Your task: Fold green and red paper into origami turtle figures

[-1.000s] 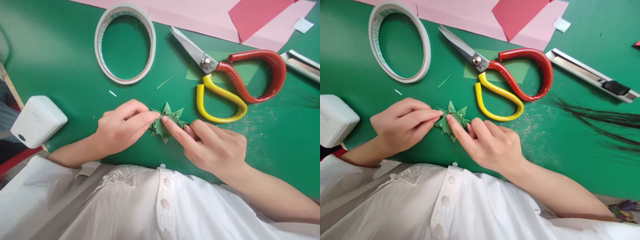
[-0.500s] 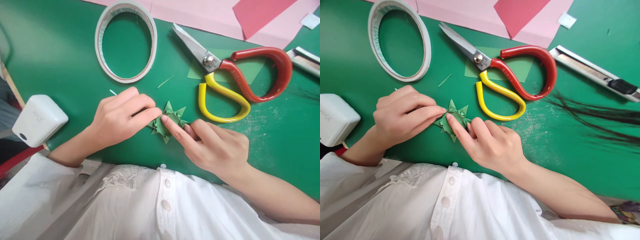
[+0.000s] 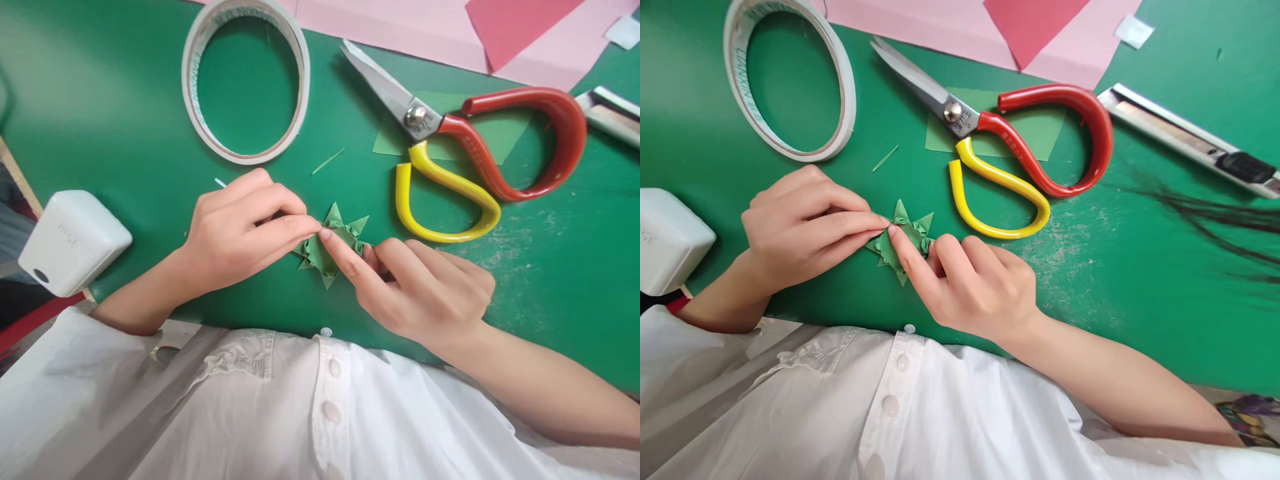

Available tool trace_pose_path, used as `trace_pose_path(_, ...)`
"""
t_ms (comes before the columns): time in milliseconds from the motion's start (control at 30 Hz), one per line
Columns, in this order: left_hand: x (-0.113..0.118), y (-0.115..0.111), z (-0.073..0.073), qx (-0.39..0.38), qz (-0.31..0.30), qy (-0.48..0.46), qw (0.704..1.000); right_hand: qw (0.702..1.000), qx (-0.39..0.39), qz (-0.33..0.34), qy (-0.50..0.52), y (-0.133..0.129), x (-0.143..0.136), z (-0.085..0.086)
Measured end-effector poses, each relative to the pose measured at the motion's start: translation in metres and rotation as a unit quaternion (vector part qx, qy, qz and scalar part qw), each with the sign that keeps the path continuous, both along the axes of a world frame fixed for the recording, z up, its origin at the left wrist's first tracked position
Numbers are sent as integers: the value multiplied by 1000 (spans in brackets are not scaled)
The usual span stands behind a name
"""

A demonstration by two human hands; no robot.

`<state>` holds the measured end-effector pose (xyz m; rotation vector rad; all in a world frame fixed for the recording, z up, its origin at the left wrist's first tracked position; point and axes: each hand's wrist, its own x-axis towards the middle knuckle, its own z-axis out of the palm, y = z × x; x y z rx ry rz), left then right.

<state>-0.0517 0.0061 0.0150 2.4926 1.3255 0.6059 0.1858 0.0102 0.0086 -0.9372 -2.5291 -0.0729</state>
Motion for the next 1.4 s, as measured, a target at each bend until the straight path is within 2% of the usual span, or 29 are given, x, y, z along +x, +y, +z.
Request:
trace_pose_path(267, 2, 0, 0, 6, 5, -2, 1000, 1000, 5, 6, 10, 2, -3, -2)
trace_pose_path(500, 1, 0, 0, 5, 6, 2, 1000, 997, 36, 67, 32, 9, -3, -1)
trace_pose_path(833, 0, 0, 0, -6, 6, 2, 1000, 996, -68, 50, 7, 1, 3, 1)
trace_pose_path(1033, 0, 1, 2, -3, 13, -5, 1000, 995, -91, 34, -5, 0, 7, -4)
trace_pose_path(1133, -3, 0, 4, -5, -16, -20, 1000, 993, -109, 34, -2, -1, 8, -5)
trace_pose_path(1200, -4, 0, 3, 22, -56, -55, 997, 992, -117, 44, 0, -1, 8, -5)
trace_pose_path(1300, -5, 0, 1, 52, -97, -56, 992, 991, -119, 62, 12, 1, 8, -4)
trace_pose_path(1400, -3, 0, -2, 75, -111, -49, 990, 990, -99, 62, 75, 6, 8, -4)
